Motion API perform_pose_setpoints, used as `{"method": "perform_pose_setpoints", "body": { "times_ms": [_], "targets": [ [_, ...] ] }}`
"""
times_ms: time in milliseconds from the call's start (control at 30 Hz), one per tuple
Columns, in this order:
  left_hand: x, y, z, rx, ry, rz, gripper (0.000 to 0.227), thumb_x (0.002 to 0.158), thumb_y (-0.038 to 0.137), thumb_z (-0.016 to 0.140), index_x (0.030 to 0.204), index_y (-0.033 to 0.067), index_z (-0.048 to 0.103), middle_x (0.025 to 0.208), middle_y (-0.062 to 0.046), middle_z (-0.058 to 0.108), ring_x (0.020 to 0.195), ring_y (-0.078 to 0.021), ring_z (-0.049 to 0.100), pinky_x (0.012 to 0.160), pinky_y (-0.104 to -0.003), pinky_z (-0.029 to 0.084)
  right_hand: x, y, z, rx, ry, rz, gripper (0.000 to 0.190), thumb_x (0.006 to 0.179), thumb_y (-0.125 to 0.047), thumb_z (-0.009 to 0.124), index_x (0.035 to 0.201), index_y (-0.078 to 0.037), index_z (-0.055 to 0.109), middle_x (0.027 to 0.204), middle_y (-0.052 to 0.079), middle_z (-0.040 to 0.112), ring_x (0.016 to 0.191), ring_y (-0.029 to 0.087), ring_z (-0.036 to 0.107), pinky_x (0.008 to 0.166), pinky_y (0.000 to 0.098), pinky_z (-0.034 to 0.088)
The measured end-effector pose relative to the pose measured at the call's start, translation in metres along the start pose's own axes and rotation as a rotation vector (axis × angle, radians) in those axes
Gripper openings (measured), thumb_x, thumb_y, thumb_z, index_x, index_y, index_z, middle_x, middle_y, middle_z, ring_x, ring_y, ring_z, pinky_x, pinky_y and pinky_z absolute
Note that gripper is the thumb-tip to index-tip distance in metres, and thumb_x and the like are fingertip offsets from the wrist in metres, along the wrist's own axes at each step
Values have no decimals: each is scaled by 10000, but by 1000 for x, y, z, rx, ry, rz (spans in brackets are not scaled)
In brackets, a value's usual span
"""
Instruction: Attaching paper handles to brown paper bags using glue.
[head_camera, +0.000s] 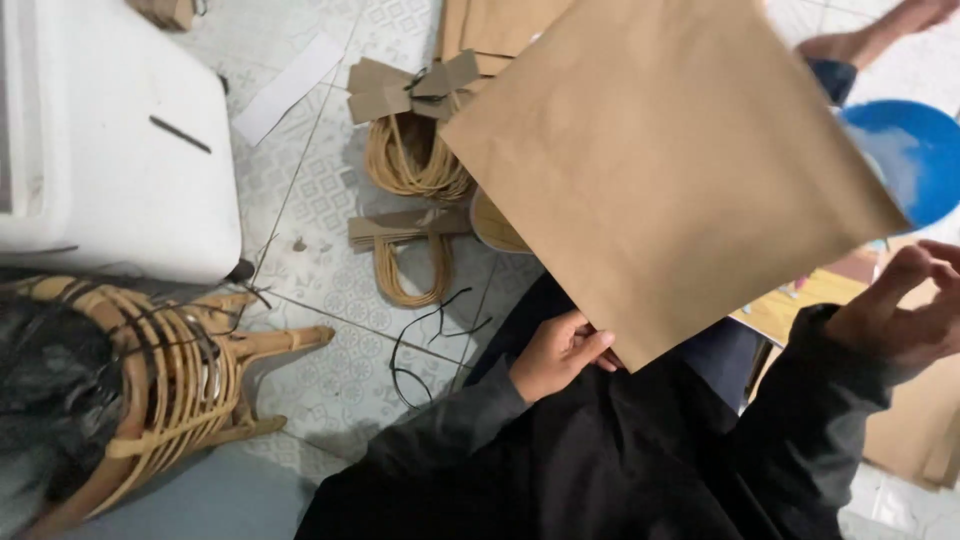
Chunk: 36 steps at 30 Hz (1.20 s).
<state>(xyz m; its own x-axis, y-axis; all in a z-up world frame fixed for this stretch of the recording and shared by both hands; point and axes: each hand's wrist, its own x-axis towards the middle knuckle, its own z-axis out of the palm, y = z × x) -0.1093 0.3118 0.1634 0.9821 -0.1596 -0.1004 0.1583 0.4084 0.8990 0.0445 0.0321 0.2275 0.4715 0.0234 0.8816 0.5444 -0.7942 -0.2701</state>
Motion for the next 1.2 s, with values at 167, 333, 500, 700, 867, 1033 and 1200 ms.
{"method": "perform_pose_setpoints", "body": {
  "times_ms": [167, 333, 500, 700, 867, 1033, 1200],
  "targets": [
    [46, -65, -30, -73, 64, -34, 229, 1027, 63, 573, 1210, -76, 574, 965, -192, 712, 820, -255, 735, 703, -310, 622, -18, -97, 27, 159, -313, -45, 232, 1034, 145, 790, 1175, 114, 608, 1059, 266, 632, 876, 385, 630, 802, 463, 542],
    [58, -39, -22, 195, 4, -66, 269, 908, 218, 707, 1110, 40, 697, 943, -82, 773, 843, -194, 760, 785, -308, 599, -50, -149, 43, 322, -655, 9, 113, 934, 117, 808, 974, 43, 732, 964, 137, 739, 1012, 357, 675, 1071, 485, 545],
    [36, -38, -69, 387, -58, 134, 357, 942, 234, 679, 1264, 80, 661, 1066, -60, 796, 891, -135, 790, 817, -248, 625, -53, -126, 69, 317, -734, -227, 261, 985, 115, 728, 1243, 157, 724, 1297, 324, 717, 1270, 487, 653, 1147, 529, 488],
    [-20, -40, -230, 1208, 800, 140, 167, 933, 168, 637, 1098, 148, 650, 1004, -24, 689, 907, -259, 674, 726, -410, 545, -39, -129, 74, 104, -604, -384, 272, 930, 83, 876, 1182, 73, 775, 1217, 234, 807, 1126, 411, 769, 1041, 455, 593],
    [-44, -52, -316, 1254, 1174, 99, 346, 863, 148, 739, 1182, 179, 608, 1109, -54, 622, 1008, -329, 652, 831, -454, 564, -54, -201, 73, 528, -875, -218, 130, 1016, 11, 699, 1117, 2, 780, 1247, 219, 732, 1143, 389, 684, 984, 466, 562],
    [-26, -79, -346, 1123, 1193, -41, 279, 830, 258, 779, 1018, 186, 587, 892, -29, 587, 912, -340, 682, 755, -520, 580, -116, -237, 118, 767, -1113, -406, 465, 922, -161, 748, 1371, -86, 655, 1278, 212, 682, 1077, 408, 693, 881, 498, 598],
    [-17, -93, -361, 1095, 1319, -32, 129, 808, 229, 719, 888, 207, 620, 796, -26, 635, 849, -313, 708, 758, -489, 588, -163, -200, 141, 350, -1260, -594, 488, 947, -360, 683, 1402, -199, 617, 1346, 156, 628, 1221, 371, 636, 1018, 540, 525]
  ]
}}
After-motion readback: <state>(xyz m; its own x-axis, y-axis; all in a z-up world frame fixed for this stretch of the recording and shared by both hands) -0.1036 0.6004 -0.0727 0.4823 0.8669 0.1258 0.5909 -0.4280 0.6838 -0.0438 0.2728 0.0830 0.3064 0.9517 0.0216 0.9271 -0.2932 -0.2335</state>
